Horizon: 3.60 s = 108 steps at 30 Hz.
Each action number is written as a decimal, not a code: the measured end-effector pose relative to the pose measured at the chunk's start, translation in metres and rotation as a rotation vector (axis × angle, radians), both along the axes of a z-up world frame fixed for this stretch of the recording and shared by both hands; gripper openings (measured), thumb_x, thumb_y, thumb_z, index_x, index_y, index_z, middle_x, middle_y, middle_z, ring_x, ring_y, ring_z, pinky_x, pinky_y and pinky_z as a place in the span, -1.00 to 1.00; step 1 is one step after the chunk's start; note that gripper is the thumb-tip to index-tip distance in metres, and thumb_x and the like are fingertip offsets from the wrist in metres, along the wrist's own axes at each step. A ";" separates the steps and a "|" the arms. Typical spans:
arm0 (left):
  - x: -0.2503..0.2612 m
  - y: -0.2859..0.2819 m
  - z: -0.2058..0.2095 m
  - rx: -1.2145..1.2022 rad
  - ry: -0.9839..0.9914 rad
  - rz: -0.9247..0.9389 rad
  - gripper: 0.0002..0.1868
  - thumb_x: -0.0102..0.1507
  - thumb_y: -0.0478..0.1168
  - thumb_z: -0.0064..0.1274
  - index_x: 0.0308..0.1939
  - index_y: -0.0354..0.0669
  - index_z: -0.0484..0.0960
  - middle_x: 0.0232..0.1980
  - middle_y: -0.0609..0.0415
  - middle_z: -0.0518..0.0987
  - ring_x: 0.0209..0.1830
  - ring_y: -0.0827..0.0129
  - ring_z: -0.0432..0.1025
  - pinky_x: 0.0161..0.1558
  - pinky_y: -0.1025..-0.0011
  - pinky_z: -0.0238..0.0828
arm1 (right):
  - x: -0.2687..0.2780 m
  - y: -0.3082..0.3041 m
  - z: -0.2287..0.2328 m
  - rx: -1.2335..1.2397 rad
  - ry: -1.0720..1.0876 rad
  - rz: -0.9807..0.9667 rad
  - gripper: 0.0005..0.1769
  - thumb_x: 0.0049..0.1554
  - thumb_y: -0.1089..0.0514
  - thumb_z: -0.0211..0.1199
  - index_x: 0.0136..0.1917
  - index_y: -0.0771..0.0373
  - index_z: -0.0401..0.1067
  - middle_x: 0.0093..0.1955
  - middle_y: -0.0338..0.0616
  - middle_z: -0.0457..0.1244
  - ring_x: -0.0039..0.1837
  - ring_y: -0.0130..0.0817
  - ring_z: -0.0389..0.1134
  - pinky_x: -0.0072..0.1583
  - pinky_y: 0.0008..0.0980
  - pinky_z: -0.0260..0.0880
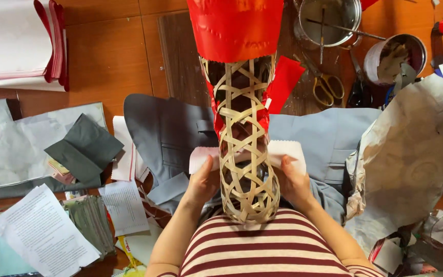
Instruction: Decorating a paper-mache figure with paper strips and gold foil
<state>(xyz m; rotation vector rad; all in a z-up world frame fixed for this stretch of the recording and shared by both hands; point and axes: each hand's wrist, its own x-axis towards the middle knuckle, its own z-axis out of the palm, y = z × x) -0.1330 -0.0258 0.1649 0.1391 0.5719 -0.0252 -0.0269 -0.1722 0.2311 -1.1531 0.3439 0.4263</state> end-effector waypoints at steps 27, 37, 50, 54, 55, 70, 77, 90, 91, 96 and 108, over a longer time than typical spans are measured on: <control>0.030 0.013 0.064 0.585 0.020 -0.062 -0.17 0.18 -0.18 0.19 0.46 -0.21 0.12 0.45 -0.15 0.23 0.43 0.16 0.12 0.36 0.13 0.11 | 0.023 -0.007 -0.005 -0.060 -0.478 0.555 -0.41 0.05 -0.06 0.28 0.21 0.40 0.38 0.14 0.10 0.33 0.21 -0.29 0.28 0.28 -0.10 0.22; 0.056 0.021 0.105 1.107 -0.072 -0.401 -0.11 0.34 0.20 -0.25 0.51 -0.29 -0.19 0.55 -0.37 -0.20 0.53 -0.13 -0.39 0.46 0.00 -0.42 | 0.028 -0.011 -0.039 0.027 -0.463 0.563 -0.32 0.09 0.08 0.29 0.40 0.35 0.18 0.36 0.07 0.21 0.39 -0.26 0.13 0.38 -0.08 0.10; 0.076 0.016 0.140 1.131 0.123 -0.531 0.14 0.10 0.26 0.02 0.48 -0.39 -0.16 0.42 -0.58 0.05 0.44 -0.32 -0.01 0.39 0.02 -0.03 | 0.038 -0.001 0.010 -0.277 -0.357 0.741 -0.36 0.23 -0.03 0.04 0.40 0.47 0.15 0.39 0.26 0.12 0.43 -0.06 0.06 0.41 0.07 -0.03; 0.074 0.012 0.131 1.117 0.117 -0.522 0.16 0.11 0.27 0.02 0.50 -0.36 -0.20 0.46 -0.51 0.01 0.47 -0.25 -0.04 0.42 0.03 -0.08 | 0.038 0.010 0.043 -0.419 -0.323 0.769 -0.26 0.26 -0.21 -0.21 0.37 0.50 0.20 0.28 0.36 0.20 0.36 0.03 0.17 0.35 0.19 0.03; 0.073 0.010 0.125 1.119 0.117 -0.519 0.16 0.11 0.27 0.02 0.50 -0.36 -0.20 0.46 -0.51 0.01 0.47 -0.25 -0.04 0.42 0.03 -0.08 | 0.033 0.008 0.034 -0.418 -0.326 0.770 -0.26 0.26 -0.21 -0.21 0.37 0.50 0.20 0.28 0.36 0.20 0.36 0.03 0.17 0.35 0.19 0.03; 0.072 0.007 0.106 1.281 0.047 -0.330 0.10 0.19 0.16 -0.08 0.49 -0.40 -0.37 0.50 -0.52 -0.15 0.51 -0.26 -0.18 0.44 0.00 -0.23 | 0.029 0.026 0.048 -0.498 -0.364 0.723 -0.23 0.27 -0.24 -0.42 0.44 0.42 0.08 0.31 0.33 0.16 0.35 0.20 0.17 0.36 0.20 0.05; 0.067 0.006 0.087 1.424 0.060 -0.335 0.06 0.23 0.16 -0.14 0.50 -0.23 -0.47 0.51 -0.50 -0.17 0.45 -0.38 -0.09 0.38 -0.06 -0.07 | 0.024 0.031 0.045 -0.529 -0.485 0.690 -0.23 0.29 -0.19 -0.41 0.55 0.39 -0.26 0.54 0.42 -0.22 0.53 0.35 -0.27 0.44 0.29 -0.33; 0.080 0.003 0.070 1.593 0.076 -0.255 -0.03 0.10 0.04 -0.19 0.49 -0.20 -0.24 0.50 -0.33 0.04 0.48 -0.04 0.00 0.41 0.20 -0.11 | 0.049 0.004 -0.020 -0.828 -1.276 0.556 -0.35 0.32 -0.07 -0.30 0.46 0.46 0.13 0.28 0.26 0.17 0.27 0.04 0.16 0.35 -0.12 0.10; 0.081 0.008 0.081 1.615 0.107 -0.200 -0.03 0.10 0.04 -0.19 0.49 -0.20 -0.24 0.50 -0.33 0.04 0.48 -0.04 0.00 0.41 0.20 -0.11 | 0.053 0.002 -0.017 -0.783 -1.321 0.575 -0.35 0.32 -0.07 -0.30 0.46 0.46 0.13 0.28 0.26 0.17 0.27 0.04 0.16 0.35 -0.12 0.10; 0.081 0.021 0.131 1.463 0.131 -0.383 -0.12 0.02 0.15 -0.31 0.39 -0.06 -0.05 0.25 -0.41 0.35 0.14 -0.25 0.33 0.09 0.00 0.24 | 0.068 0.002 -0.002 -0.800 -1.029 0.642 -0.16 0.05 0.29 0.24 0.57 0.28 0.08 0.23 0.07 0.30 0.08 -0.36 0.35 0.18 -0.45 0.22; 0.091 0.031 0.134 1.617 0.027 -0.490 0.22 -0.04 0.43 -0.66 0.49 -0.39 -0.31 0.18 -0.68 0.23 0.09 -0.41 0.29 0.13 0.08 0.16 | 0.177 0.006 -0.101 -0.641 -1.205 0.760 -0.12 0.04 0.30 0.11 0.61 0.43 0.00 -0.01 0.26 0.33 -0.21 -0.11 0.35 -0.12 -0.36 0.31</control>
